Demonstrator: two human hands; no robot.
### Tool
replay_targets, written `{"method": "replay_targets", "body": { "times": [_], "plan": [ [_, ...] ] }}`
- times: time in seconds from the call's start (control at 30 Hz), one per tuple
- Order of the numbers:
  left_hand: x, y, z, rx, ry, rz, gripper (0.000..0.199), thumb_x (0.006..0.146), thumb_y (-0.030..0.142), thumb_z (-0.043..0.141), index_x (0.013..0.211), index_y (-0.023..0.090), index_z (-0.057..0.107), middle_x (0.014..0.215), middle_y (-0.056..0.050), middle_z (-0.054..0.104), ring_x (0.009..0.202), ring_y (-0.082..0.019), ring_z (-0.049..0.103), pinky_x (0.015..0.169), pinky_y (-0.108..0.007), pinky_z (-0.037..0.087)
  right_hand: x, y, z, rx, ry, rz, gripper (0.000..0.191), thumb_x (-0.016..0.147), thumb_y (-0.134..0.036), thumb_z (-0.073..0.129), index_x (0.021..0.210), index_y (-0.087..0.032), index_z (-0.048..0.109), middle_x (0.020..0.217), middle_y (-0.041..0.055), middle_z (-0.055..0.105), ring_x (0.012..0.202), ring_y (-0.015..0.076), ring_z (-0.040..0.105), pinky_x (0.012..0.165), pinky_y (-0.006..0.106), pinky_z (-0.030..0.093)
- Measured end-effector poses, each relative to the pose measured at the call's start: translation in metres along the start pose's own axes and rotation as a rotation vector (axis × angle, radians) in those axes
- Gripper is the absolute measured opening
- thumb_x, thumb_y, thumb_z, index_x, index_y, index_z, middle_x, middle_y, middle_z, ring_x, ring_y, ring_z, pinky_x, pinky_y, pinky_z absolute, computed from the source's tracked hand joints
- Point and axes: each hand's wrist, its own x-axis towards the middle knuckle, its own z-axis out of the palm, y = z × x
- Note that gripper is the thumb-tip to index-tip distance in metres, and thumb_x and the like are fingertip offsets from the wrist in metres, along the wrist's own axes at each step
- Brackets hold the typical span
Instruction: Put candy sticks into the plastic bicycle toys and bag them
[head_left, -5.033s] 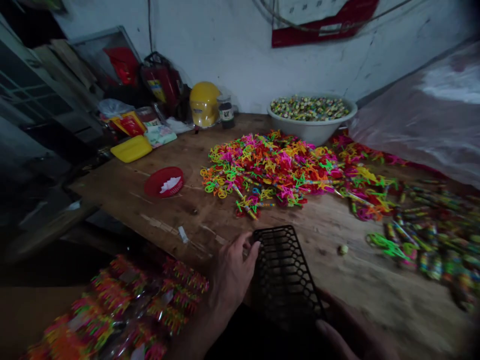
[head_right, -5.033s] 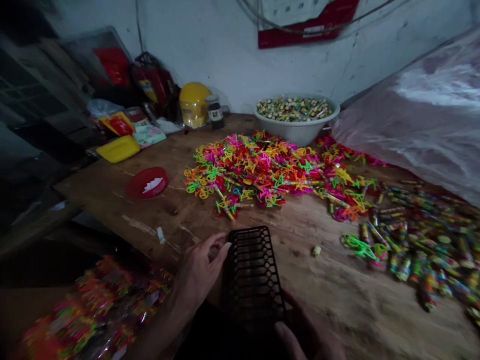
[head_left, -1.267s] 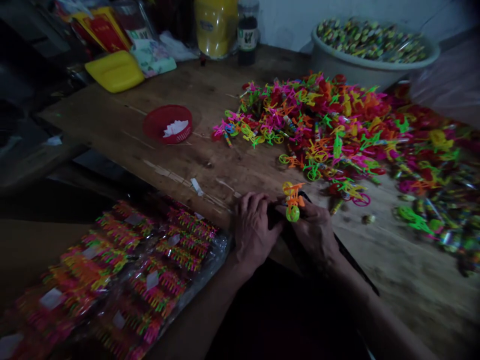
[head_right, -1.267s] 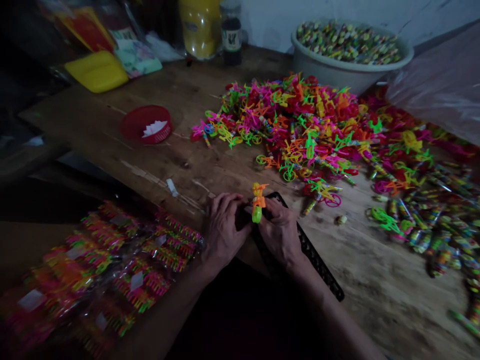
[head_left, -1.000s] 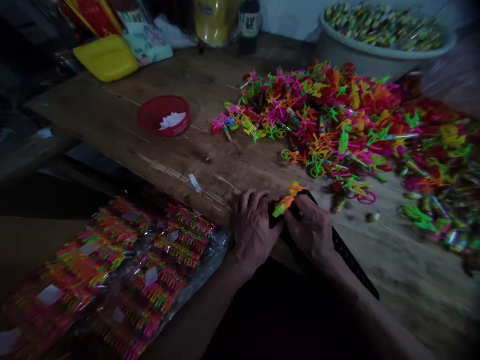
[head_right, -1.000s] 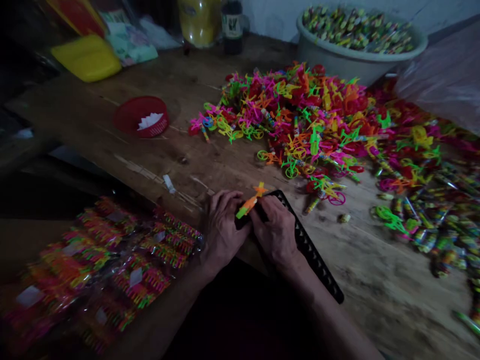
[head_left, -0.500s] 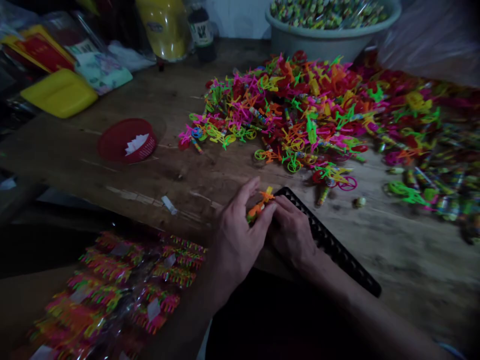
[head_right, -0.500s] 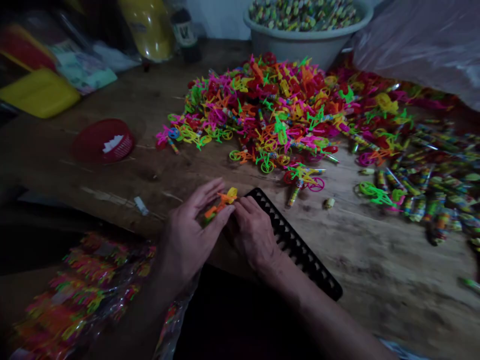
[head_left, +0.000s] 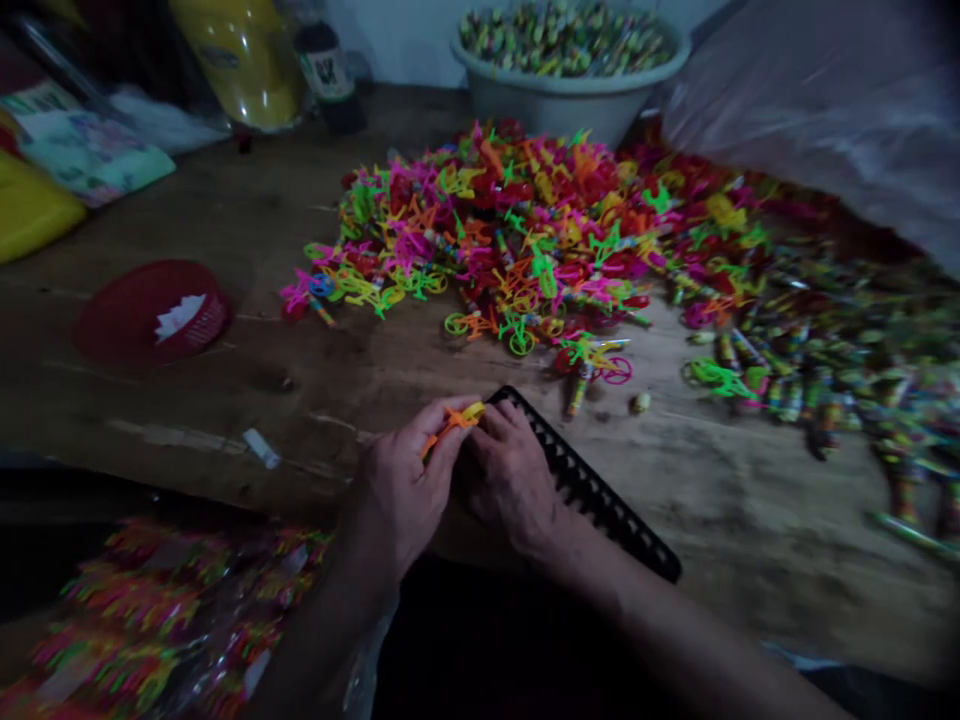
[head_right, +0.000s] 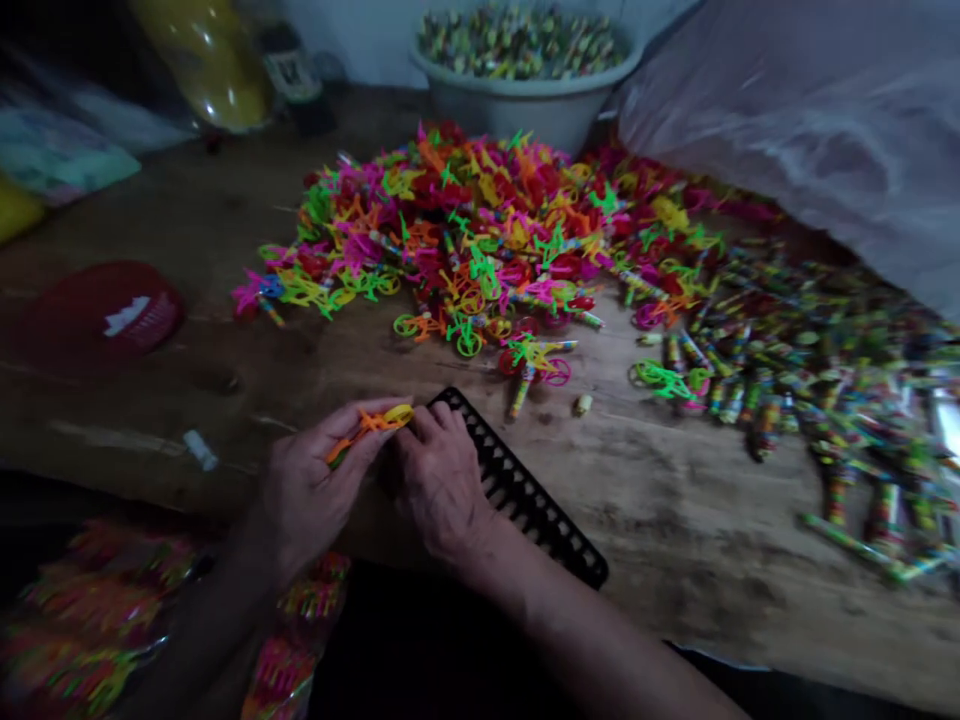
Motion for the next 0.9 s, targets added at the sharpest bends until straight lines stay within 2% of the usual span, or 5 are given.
{"method": "replay_targets", "body": {
  "times": [0.2,0.4,0.5,0.73,0.9],
  "plan": [
    [0.003,-0.003,0.002,-0.008,0.025,0.015,0.023,0.088,0.032,0.053,0.105,0.024,0.066,0.101,0.000,0.071,0.092,-0.015,0.066,0.082,-0.024,0.049,-0.003,-0.001,-0.042,0.068,0.003,-0.069,0.022,0.091,-0.016,0.044,0.080,-0.018,0.064,0.088,0.0062,0.065,0.084,0.0170,0.056,0.079,0.030,0.043],
    [0.001,-0.002,0.004,0.006,0.042,0.021,0.025,0.087,0.033,0.053,0.105,0.022,0.066,0.100,-0.001,0.071,0.092,-0.017,0.066,0.080,-0.026,0.050,-0.018,0.035,-0.085,-0.409,0.188,0.434,0.028,0.085,-0.043,0.056,0.081,-0.017,0.060,0.070,0.0050,0.062,0.060,0.0168,0.054,0.053,0.027,0.030],
    [0.001,0.000,0.002,0.048,0.038,0.012,0.026,0.087,0.032,0.052,0.107,0.021,0.065,0.098,-0.002,0.072,0.091,-0.018,0.067,0.079,-0.026,0.051,-0.014,0.057,-0.086,-0.480,0.180,0.498,0.028,0.082,-0.044,0.057,0.081,-0.016,0.061,0.066,0.0049,0.061,0.056,0.0166,0.051,0.050,0.027,0.024],
    [0.000,0.002,0.001,0.074,0.032,-0.017,0.028,0.088,0.037,0.052,0.109,0.022,0.064,0.102,-0.003,0.071,0.093,-0.018,0.067,0.080,-0.026,0.051,-0.020,0.064,-0.104,0.024,0.193,0.622,0.015,0.076,-0.034,0.060,0.072,-0.019,0.057,0.060,-0.0017,0.056,0.053,0.0125,0.049,0.049,0.024,0.031],
    [0.000,0.004,0.001,0.081,0.037,-0.040,0.026,0.088,0.033,0.053,0.109,0.022,0.064,0.101,-0.002,0.071,0.094,-0.017,0.067,0.079,-0.025,0.052,-0.022,0.058,-0.111,-0.016,0.148,0.573,0.017,0.076,-0.033,0.059,0.072,-0.020,0.049,0.062,-0.0024,0.050,0.055,0.0122,0.043,0.050,0.025,0.031]
  ]
}}
